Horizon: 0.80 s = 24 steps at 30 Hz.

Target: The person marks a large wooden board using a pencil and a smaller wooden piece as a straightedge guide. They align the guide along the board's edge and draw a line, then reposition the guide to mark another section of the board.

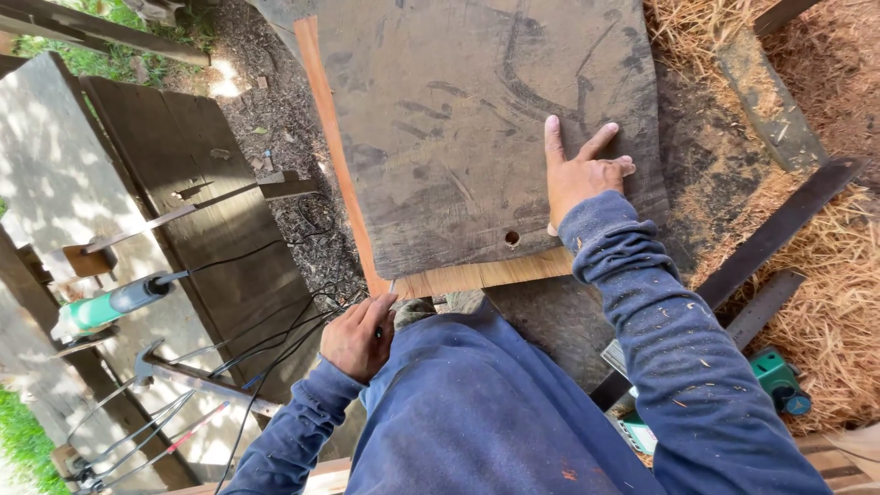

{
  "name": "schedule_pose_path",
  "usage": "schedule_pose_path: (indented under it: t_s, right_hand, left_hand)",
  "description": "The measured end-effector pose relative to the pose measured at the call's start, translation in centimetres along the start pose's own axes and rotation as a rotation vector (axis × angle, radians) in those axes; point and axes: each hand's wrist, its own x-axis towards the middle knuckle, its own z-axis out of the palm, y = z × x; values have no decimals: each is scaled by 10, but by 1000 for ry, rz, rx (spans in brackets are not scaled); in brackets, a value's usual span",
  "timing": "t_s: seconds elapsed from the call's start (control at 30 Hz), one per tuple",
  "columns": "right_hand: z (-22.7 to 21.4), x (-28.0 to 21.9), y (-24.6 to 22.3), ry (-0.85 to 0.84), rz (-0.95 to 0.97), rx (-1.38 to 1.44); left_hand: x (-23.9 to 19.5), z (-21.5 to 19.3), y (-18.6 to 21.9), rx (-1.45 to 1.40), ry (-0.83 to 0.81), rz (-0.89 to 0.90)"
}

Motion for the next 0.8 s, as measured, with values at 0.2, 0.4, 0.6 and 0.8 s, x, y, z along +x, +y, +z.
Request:
schedule_pose_path:
  t_s: [0.2, 0.4, 0.6, 0.8]
  right_hand:
    - [-6, -8, 5, 30, 20, 11]
    - [35, 12, -6, 221, 81, 48]
    - [36, 29, -11, 169, 161, 81]
    - [27, 21, -12, 122, 108, 86]
  left_hand:
    - [27, 30, 27, -91, -24, 60]
    - [89, 97, 86, -387, -84, 507]
    - [126, 252, 78, 409, -804, 596]
    - [158, 264, 115, -440, -107, 797]
